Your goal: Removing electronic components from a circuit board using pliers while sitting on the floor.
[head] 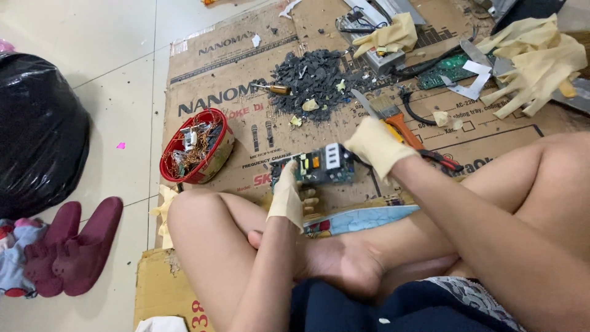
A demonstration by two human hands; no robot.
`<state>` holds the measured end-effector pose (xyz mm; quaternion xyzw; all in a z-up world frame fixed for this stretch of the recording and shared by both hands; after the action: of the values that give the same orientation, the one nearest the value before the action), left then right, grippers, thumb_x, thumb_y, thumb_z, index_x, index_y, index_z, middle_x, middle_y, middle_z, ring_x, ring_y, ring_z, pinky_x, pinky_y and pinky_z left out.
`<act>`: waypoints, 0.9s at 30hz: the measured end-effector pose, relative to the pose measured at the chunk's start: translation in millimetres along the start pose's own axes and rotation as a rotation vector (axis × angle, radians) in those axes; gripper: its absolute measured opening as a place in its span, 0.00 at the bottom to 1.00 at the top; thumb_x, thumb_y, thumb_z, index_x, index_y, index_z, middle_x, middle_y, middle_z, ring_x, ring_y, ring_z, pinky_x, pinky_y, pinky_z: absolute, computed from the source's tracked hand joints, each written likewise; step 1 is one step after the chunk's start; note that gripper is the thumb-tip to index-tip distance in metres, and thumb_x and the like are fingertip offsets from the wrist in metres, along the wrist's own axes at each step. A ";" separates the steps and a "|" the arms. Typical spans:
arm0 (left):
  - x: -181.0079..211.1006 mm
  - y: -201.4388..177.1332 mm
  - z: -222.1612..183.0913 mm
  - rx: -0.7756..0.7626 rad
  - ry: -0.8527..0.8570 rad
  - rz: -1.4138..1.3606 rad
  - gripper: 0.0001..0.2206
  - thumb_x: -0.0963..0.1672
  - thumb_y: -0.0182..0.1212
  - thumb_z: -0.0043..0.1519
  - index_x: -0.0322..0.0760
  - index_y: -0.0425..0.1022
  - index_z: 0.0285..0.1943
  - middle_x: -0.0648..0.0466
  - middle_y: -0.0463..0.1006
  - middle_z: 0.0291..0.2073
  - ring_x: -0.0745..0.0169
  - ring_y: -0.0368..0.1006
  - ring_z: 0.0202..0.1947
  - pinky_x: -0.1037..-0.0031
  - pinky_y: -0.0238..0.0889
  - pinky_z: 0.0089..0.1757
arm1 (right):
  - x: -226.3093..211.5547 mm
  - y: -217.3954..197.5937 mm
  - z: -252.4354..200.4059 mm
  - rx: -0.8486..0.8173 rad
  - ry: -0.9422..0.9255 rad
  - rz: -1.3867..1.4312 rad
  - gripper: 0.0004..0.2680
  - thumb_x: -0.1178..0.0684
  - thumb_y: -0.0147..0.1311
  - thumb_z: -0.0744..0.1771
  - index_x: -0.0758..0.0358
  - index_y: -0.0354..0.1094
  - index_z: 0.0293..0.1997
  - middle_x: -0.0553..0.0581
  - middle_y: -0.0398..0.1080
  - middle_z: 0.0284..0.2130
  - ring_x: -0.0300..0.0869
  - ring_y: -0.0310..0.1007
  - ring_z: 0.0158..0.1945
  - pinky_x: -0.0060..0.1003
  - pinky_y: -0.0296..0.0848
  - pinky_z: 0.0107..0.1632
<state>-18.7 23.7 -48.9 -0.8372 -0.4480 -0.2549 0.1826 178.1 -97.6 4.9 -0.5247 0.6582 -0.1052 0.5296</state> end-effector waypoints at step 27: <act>-10.7 55.4 17.9 0.213 0.249 -1.051 0.31 0.49 0.84 0.42 0.16 0.73 0.41 0.28 0.75 0.33 0.37 0.77 0.30 0.50 0.71 0.23 | 15.1 33.9 42.7 0.209 -0.149 -0.057 0.11 0.50 0.59 0.58 0.72 0.75 0.28 0.64 0.77 0.28 0.58 0.76 0.30 0.42 0.75 0.37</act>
<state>27.7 -3.3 -73.9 -0.4413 -0.8042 -0.3621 0.1659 194.6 -77.4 -45.3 -0.4914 0.5873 -0.1489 0.6257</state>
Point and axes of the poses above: each hand's wrist, its own z-axis towards the middle knuckle, its own y-axis out of the palm, x = y × z, the point moved 6 cm from there along z, towards the middle knuckle
